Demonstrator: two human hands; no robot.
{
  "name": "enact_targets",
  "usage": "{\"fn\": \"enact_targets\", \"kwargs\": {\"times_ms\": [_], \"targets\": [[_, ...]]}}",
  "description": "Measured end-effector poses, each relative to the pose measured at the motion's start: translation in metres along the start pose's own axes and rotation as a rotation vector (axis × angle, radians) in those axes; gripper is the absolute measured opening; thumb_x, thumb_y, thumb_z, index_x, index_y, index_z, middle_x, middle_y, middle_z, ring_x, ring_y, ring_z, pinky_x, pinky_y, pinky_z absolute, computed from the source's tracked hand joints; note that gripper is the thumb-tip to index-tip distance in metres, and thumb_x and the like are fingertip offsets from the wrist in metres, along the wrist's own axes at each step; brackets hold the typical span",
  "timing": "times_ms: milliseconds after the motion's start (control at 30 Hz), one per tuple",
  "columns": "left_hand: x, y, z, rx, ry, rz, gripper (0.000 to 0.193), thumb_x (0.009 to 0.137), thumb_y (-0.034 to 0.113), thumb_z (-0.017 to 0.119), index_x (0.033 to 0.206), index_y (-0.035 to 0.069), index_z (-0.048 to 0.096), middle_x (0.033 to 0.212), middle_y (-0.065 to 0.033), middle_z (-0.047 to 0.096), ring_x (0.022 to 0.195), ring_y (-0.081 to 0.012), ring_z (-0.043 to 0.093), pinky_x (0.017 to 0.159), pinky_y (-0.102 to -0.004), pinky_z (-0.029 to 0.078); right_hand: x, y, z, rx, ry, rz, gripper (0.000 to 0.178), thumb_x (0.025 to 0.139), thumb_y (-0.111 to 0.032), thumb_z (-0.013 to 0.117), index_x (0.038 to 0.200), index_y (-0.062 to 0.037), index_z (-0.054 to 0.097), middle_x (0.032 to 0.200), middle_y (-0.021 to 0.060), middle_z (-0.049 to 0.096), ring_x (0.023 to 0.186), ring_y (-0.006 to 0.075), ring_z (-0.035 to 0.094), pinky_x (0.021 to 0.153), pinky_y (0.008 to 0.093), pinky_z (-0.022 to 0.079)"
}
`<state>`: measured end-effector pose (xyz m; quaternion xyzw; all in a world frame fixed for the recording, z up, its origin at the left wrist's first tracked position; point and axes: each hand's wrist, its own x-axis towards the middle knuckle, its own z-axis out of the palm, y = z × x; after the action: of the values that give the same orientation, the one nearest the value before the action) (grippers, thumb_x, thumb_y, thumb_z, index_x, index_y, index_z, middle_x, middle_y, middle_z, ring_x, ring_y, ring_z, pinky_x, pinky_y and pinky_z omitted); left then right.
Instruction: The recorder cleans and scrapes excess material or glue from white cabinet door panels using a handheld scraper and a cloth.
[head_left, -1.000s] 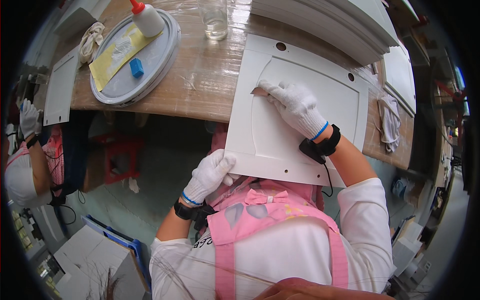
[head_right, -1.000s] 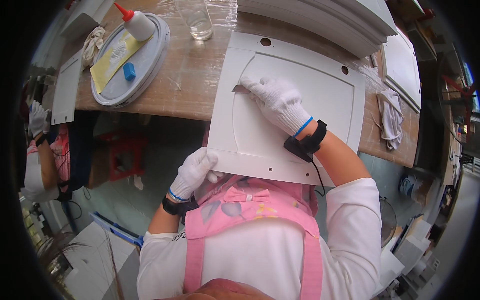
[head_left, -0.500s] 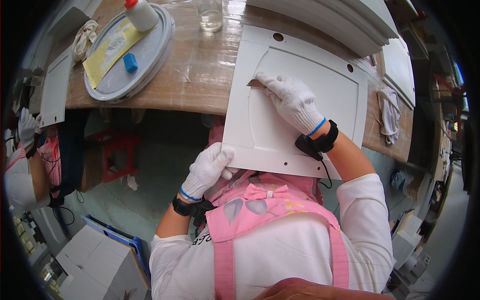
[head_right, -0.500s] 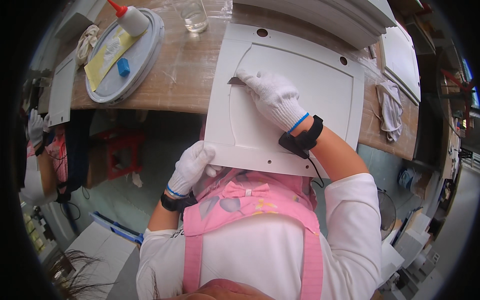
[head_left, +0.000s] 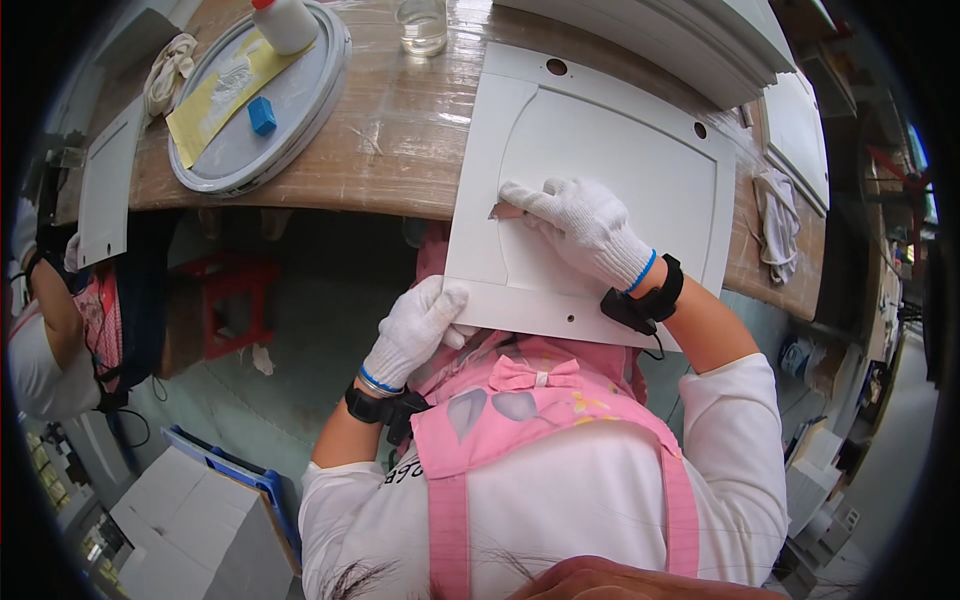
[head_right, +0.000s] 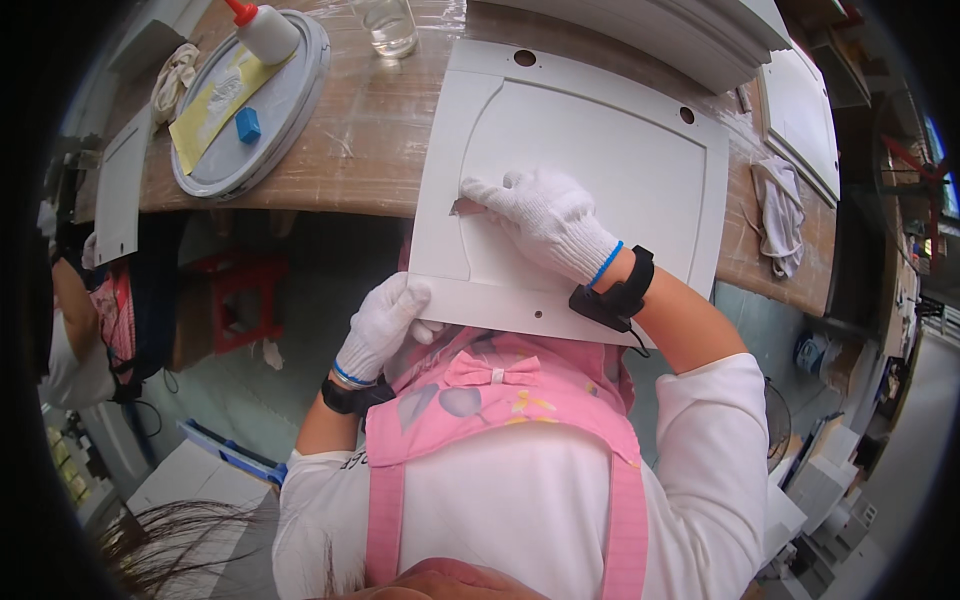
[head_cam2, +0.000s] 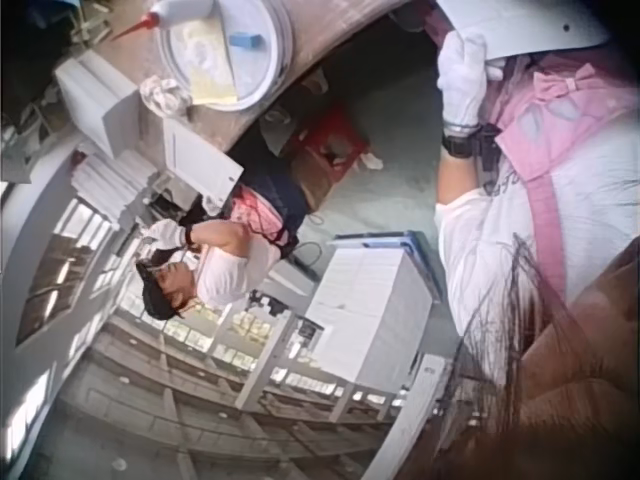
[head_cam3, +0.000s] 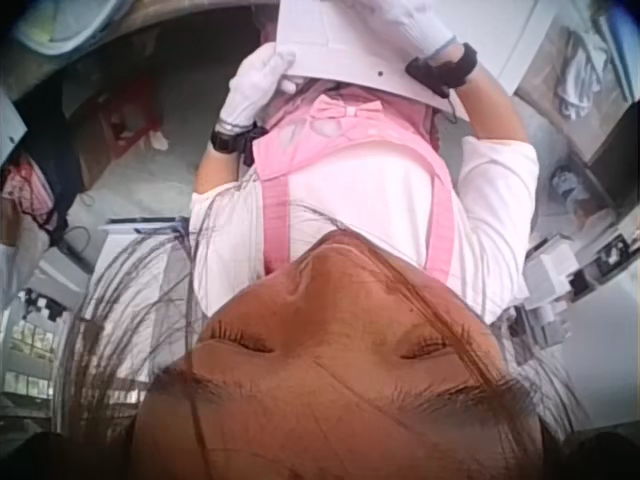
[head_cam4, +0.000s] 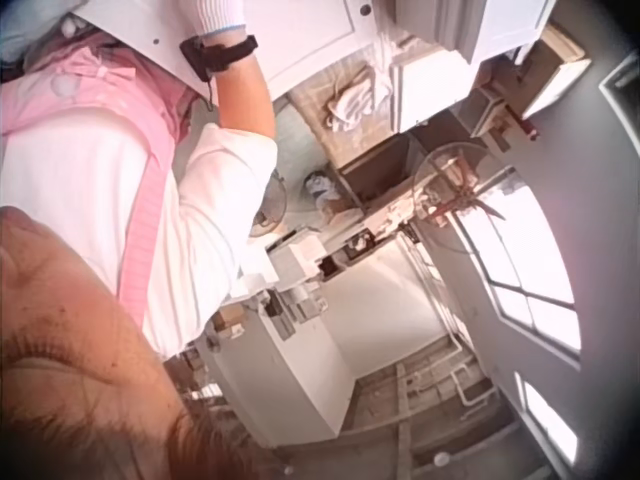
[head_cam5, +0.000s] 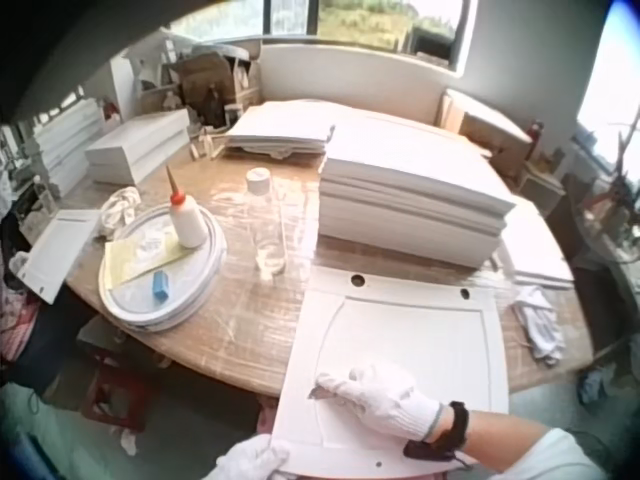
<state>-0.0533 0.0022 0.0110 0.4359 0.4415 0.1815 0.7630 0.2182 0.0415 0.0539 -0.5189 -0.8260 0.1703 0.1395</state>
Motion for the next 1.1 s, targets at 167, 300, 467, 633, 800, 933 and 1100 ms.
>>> {"fn": "enact_targets", "kwargs": {"times_ms": [167, 300, 467, 633, 800, 933, 1100], "targets": [[-0.002, 0.003, 0.0, -0.012, -0.025, 0.023, 0.048, 0.101, 0.044, 0.054, 0.104, -0.003, 0.059, 0.081, -0.0066, 0.066, 0.061, -0.007, 0.057, 0.058, -0.0217, 0.049, 0.001, -0.005, 0.003, -0.094, 0.081, 0.13, 0.041, 0.086, -0.005, 0.058, 0.123, -0.0227, 0.066, 0.074, 0.0103, 0.061, 0.066, 0.0295, 0.063, 0.059, 0.0405, 0.05], [-0.001, 0.002, 0.001, 0.009, 0.001, 0.02, 0.047, 0.101, 0.043, 0.054, 0.105, -0.004, 0.059, 0.081, -0.0069, 0.066, 0.061, -0.0072, 0.057, 0.057, -0.0218, 0.048, -0.008, -0.01, 0.002, -0.093, -0.045, 0.006, 0.039, 0.085, -0.008, 0.061, 0.12, -0.0261, 0.067, 0.073, 0.0097, 0.06, 0.065, 0.029, 0.062, 0.059, 0.0417, 0.049], [-0.003, -0.001, 0.002, -0.045, -0.008, 0.039, 0.043, 0.103, 0.038, 0.052, 0.105, -0.004, 0.06, 0.08, -0.0068, 0.066, 0.062, -0.0072, 0.057, 0.057, -0.0217, 0.049, -0.007, -0.014, 0.003, -0.075, 0.05, 0.01, 0.039, 0.085, -0.009, 0.062, 0.119, -0.0273, 0.067, 0.07, 0.0102, 0.058, 0.064, 0.0294, 0.06, 0.058, 0.0413, 0.049], [-0.001, -0.001, 0.005, -0.023, 0.033, 0.022, 0.042, 0.103, 0.037, 0.051, 0.106, -0.004, 0.061, 0.08, -0.0066, 0.066, 0.062, -0.0073, 0.057, 0.058, -0.0216, 0.049, -0.02, -0.012, 0.009, -0.035, -0.036, -0.006, 0.038, 0.087, -0.01, 0.06, 0.121, -0.026, 0.066, 0.074, 0.0101, 0.06, 0.064, 0.0293, 0.06, 0.058, 0.0411, 0.049], [0.002, -0.005, 0.004, -0.03, 0.041, 0.063, 0.046, 0.102, 0.042, 0.053, 0.106, -0.004, 0.062, 0.079, -0.0061, 0.067, 0.061, -0.007, 0.058, 0.056, -0.0209, 0.049, -0.025, -0.014, 0.008, -0.114, -0.04, 0.017, 0.04, 0.087, -0.01, 0.061, 0.123, -0.0263, 0.065, 0.073, 0.0101, 0.059, 0.064, 0.03, 0.061, 0.058, 0.0416, 0.048], [0.0, -0.006, 0.005, -0.021, 0.055, 0.06, 0.047, 0.102, 0.042, 0.053, 0.106, -0.004, 0.062, 0.079, -0.0061, 0.067, 0.061, -0.0067, 0.058, 0.056, -0.0207, 0.049, -0.024, -0.017, 0.008, -0.068, 0.011, 0.019, 0.04, 0.086, -0.011, 0.062, 0.123, -0.0264, 0.065, 0.071, 0.0099, 0.059, 0.064, 0.0299, 0.061, 0.057, 0.0421, 0.048], [0.0, -0.006, 0.006, -0.058, 0.048, 0.071, 0.044, 0.103, 0.038, 0.051, 0.106, -0.004, 0.062, 0.079, -0.0065, 0.067, 0.06, -0.0067, 0.058, 0.056, -0.0207, 0.049, -0.033, -0.021, 0.005, -0.12, -0.07, -0.005, 0.041, 0.084, -0.01, 0.064, 0.122, -0.0258, 0.066, 0.071, 0.009, 0.06, 0.064, 0.0293, 0.061, 0.056, 0.0417, 0.048]]}}
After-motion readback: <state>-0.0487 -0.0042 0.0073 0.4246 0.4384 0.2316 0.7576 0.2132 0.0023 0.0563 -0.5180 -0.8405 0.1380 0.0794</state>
